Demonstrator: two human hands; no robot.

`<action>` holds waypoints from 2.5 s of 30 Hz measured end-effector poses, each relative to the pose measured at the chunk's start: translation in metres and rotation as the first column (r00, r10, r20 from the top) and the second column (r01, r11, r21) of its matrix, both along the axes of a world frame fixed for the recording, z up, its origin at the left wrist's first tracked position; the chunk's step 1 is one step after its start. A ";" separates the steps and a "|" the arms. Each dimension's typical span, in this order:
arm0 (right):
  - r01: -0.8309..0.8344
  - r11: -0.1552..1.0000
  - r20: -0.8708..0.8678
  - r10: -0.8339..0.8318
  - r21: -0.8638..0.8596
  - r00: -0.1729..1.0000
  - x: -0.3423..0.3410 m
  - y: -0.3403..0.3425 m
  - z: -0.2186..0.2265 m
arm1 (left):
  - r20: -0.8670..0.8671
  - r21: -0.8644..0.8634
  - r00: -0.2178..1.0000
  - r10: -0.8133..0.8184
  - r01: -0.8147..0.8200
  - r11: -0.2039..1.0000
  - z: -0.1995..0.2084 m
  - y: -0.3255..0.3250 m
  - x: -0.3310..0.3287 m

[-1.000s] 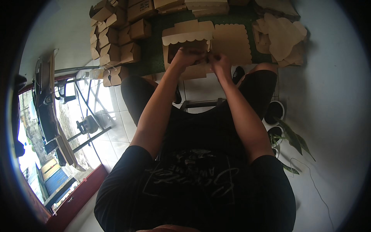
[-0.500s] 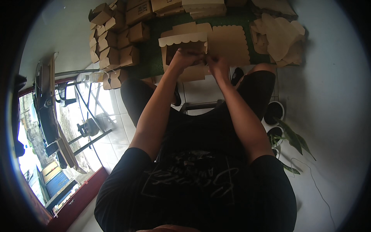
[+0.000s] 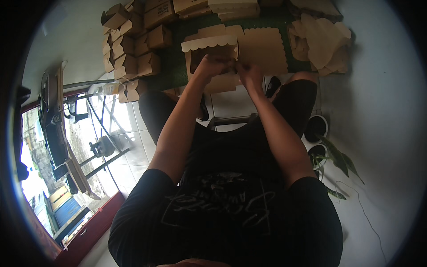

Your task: The person assembles a flat cardboard takeout box by folding the sides and tucking the tabs into slots to form a rectangular container. The finished box is then placed on a stack of completed boxes.

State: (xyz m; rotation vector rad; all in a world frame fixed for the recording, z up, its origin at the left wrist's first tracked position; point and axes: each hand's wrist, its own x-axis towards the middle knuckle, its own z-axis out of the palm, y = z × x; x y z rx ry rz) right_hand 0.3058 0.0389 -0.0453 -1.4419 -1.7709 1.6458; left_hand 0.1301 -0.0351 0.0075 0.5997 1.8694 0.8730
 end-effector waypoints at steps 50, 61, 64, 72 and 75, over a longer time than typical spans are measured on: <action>0.088 0.996 0.056 -0.087 -0.021 0.995 -0.002 -0.004 -0.001 | -0.154 0.049 0.987 -0.045 0.053 0.997 0.014 -0.001 0.002; 0.034 0.999 -0.087 -0.037 -0.030 0.996 -0.006 -0.015 0.006 | -0.384 -0.083 0.906 -0.177 0.157 0.984 0.019 -0.012 -0.003; -0.017 0.998 -0.072 0.012 -0.058 0.997 -0.003 -0.014 0.016 | -0.409 -0.048 0.897 -0.164 0.158 0.986 0.019 -0.018 0.000; -0.024 0.989 -0.017 0.022 -0.148 1.000 0.001 -0.015 0.015 | -0.429 0.049 0.896 -0.114 0.149 0.988 0.011 -0.023 0.006; -0.068 0.962 -0.032 0.062 -0.266 0.998 0.004 -0.011 0.013 | -0.414 0.065 0.904 -0.106 0.145 0.987 0.010 -0.024 0.005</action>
